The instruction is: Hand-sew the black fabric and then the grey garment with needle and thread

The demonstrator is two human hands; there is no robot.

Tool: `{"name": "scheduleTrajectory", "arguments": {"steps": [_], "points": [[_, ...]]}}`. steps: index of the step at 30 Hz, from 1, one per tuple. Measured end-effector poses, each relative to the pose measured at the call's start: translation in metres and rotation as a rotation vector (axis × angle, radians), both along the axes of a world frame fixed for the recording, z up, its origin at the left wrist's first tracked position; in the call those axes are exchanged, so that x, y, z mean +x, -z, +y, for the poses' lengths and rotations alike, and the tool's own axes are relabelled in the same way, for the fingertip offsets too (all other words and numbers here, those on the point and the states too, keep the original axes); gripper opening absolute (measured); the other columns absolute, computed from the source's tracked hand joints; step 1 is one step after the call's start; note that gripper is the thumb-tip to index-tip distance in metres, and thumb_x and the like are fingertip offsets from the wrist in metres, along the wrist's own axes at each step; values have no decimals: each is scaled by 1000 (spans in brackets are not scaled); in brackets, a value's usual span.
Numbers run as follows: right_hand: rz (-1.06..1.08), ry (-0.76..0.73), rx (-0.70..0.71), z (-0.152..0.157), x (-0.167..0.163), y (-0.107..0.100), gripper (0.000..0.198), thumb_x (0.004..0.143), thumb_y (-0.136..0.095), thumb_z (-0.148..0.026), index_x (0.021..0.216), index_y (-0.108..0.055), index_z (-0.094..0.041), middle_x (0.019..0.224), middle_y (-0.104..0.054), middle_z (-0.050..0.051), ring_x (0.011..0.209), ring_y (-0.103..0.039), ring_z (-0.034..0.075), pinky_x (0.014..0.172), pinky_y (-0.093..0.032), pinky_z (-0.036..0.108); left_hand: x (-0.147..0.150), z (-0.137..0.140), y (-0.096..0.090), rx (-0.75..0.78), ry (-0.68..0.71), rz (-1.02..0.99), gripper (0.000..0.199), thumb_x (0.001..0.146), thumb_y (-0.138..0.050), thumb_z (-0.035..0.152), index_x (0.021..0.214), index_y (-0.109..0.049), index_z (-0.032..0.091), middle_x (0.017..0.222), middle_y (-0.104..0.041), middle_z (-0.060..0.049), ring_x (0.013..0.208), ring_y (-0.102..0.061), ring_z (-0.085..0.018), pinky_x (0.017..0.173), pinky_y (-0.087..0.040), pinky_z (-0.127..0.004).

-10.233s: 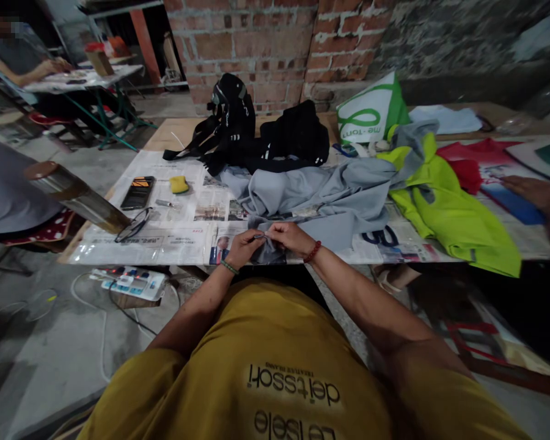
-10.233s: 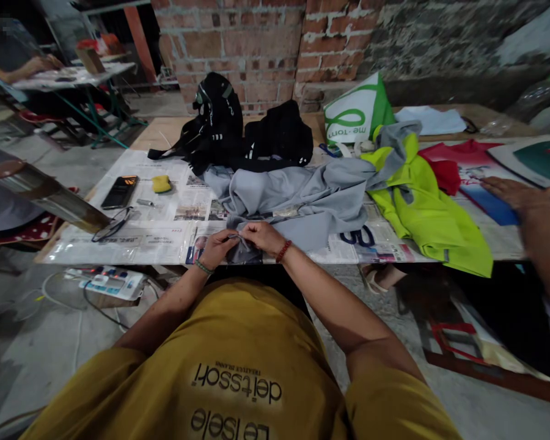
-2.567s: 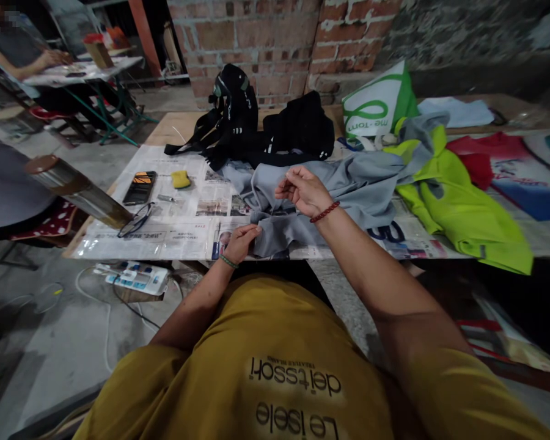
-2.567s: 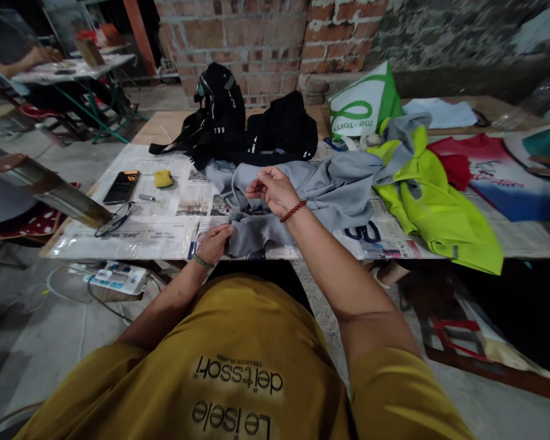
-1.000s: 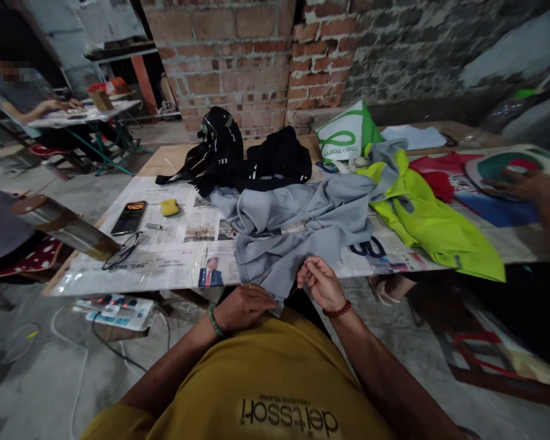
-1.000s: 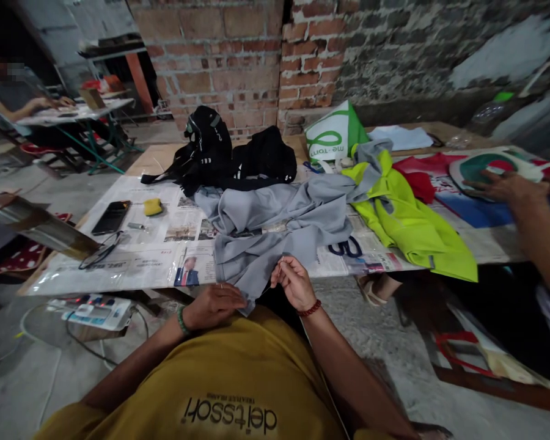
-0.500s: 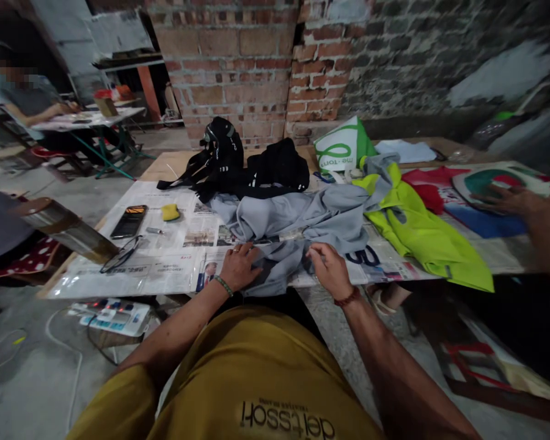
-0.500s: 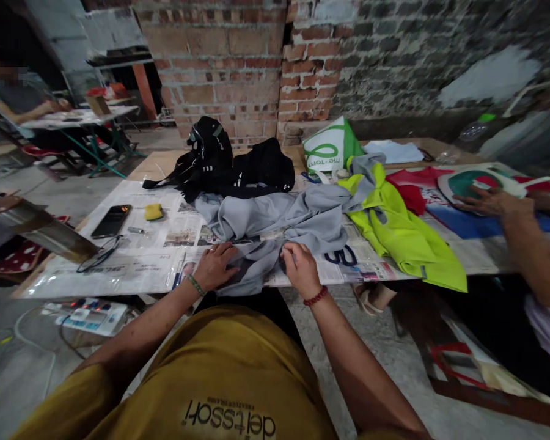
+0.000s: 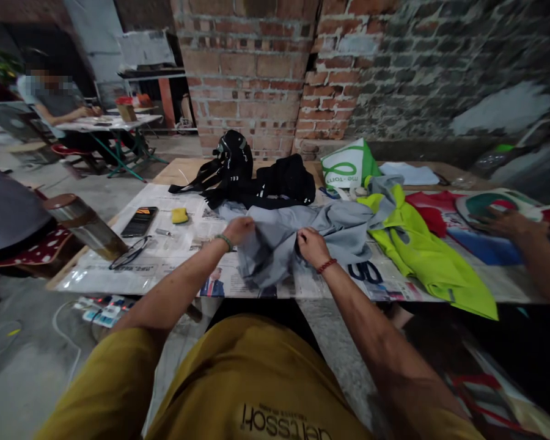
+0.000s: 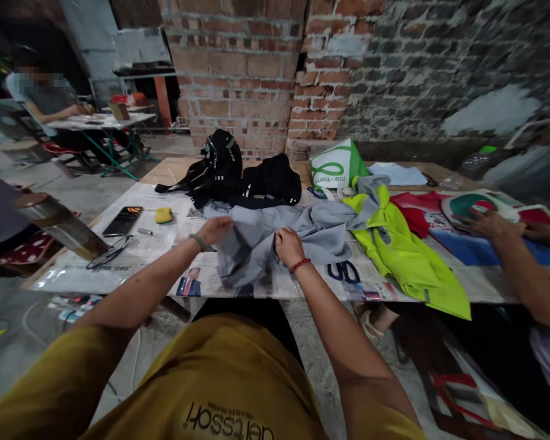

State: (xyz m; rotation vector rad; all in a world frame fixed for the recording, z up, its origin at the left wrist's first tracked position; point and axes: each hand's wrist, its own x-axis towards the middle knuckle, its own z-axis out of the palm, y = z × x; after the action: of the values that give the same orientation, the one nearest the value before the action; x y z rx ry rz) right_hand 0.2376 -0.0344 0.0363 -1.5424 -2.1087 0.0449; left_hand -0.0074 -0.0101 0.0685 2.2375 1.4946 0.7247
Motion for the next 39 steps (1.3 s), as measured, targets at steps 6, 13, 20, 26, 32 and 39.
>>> {"name": "scheduleTrajectory", "arguments": {"steps": [6, 13, 20, 26, 32, 39], "points": [[332, 29, 571, 28, -30, -21, 22, 87, -37, -19, 91, -58, -17, 95, -59, 11, 96, -51, 21, 91, -40, 37, 9, 1, -85, 405, -200, -216, 34, 94, -34, 27, 106, -61, 11, 90, -65, -6, 85, -58, -16, 80, -45, -29], [22, -72, 406, -47, -5, 55, 17, 85, -45, -18, 78, -60, -17, 110, -56, 13, 111, -47, 25, 94, -39, 41, 0, -89, -8, 631, 135, 10, 25, 92, -43, 25, 100, -64, 16, 115, -63, -10, 114, -53, -23, 100, -40, -42], [81, -58, 519, -114, 18, 83, 16, 87, -46, -14, 93, -60, -18, 104, -61, 9, 103, -52, 22, 90, -40, 39, -8, -145, 85, 401, 48, -181, 26, 93, -40, 20, 107, -61, 16, 94, -68, -8, 93, -62, -20, 85, -53, -36], [-10, -339, 377, -112, -8, 99, 25, 87, -40, -12, 74, -61, -19, 76, -59, 8, 74, -51, 18, 71, -42, 33, 14, -151, 79, 196, 71, -320, 33, 92, -42, 27, 121, -55, 17, 108, -69, -8, 92, -67, -18, 81, -55, -31], [-107, -435, 257, -111, -29, 99, 27, 87, -43, -16, 70, -64, -19, 64, -59, 7, 70, -53, 21, 69, -41, 35, 12, -148, 63, 65, 86, 133, 68, 76, -62, 54, 130, -49, 15, 111, -67, -14, 91, -67, -27, 76, -54, -35], [-112, -654, 327, -105, -47, 79, 27, 90, -40, -14, 98, -65, -20, 78, -67, 5, 74, -59, 17, 69, -43, 29, -6, -108, 59, 31, 106, 456, 28, 81, -54, 24, 108, -64, 22, 93, -70, -6, 82, -66, -20, 67, -49, -26]]}}
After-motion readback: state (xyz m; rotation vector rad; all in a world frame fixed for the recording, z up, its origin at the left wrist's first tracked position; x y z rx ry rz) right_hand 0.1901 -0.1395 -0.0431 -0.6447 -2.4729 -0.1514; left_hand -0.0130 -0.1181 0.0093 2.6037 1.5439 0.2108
